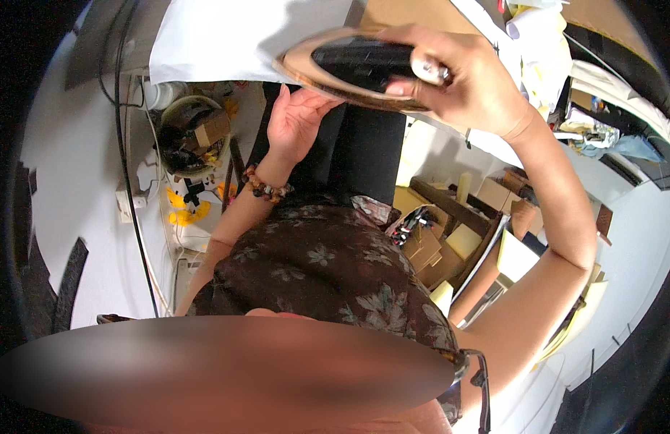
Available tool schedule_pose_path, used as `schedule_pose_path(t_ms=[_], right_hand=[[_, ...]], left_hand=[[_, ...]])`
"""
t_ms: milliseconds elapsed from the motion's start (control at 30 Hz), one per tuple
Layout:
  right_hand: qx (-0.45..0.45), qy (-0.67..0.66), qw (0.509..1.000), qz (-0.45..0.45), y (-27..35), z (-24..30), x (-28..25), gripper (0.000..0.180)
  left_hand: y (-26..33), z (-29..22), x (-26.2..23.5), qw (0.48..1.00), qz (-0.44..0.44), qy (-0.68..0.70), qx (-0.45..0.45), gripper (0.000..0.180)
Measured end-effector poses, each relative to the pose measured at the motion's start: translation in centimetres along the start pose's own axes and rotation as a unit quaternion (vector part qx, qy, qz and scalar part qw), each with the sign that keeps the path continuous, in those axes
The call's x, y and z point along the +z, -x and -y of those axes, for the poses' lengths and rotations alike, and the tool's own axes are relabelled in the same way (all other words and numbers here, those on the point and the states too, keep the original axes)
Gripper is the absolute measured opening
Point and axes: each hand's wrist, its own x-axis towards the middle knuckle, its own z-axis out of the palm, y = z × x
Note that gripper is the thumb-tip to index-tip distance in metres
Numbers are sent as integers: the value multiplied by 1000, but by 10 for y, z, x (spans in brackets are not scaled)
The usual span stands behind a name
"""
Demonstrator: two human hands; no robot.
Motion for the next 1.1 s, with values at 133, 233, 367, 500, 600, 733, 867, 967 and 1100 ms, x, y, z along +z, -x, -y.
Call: schedule_pose_path(t_ms=[133,233,367,500,600,733,867,967,1100], right_hand=[[42,-6,998,-51,11,5,4,31],[14,41,998,-51,11,8,19,27],[40,101,993,-40,4,16,35,43],[38,120,991,-37,2,18,38,45],[30,123,991,-48,4,19,38,45],[44,132,989,-52,7,11,38,44],[42,139,987,-68,13,1,39,44],[63,143,985,-76,24,-8,40,44],[108,135,979,-105,40,-19,37,41]], left_hand=[[3,4,-7,999,39,-15,23,64],[4,3,-8,999,30,-3,26,64],[8,-3,0,1000,-14,-11,12,67],[13,-9,6,1000,-8,-3,21,67],[19,-9,2,1000,-21,-1,22,63],[16,-15,12,999,-24,-11,24,59],[15,-12,11,996,-16,-64,65,50],[15,-12,17,990,-30,-114,79,38],[10,-10,20,988,-79,-119,52,23]])
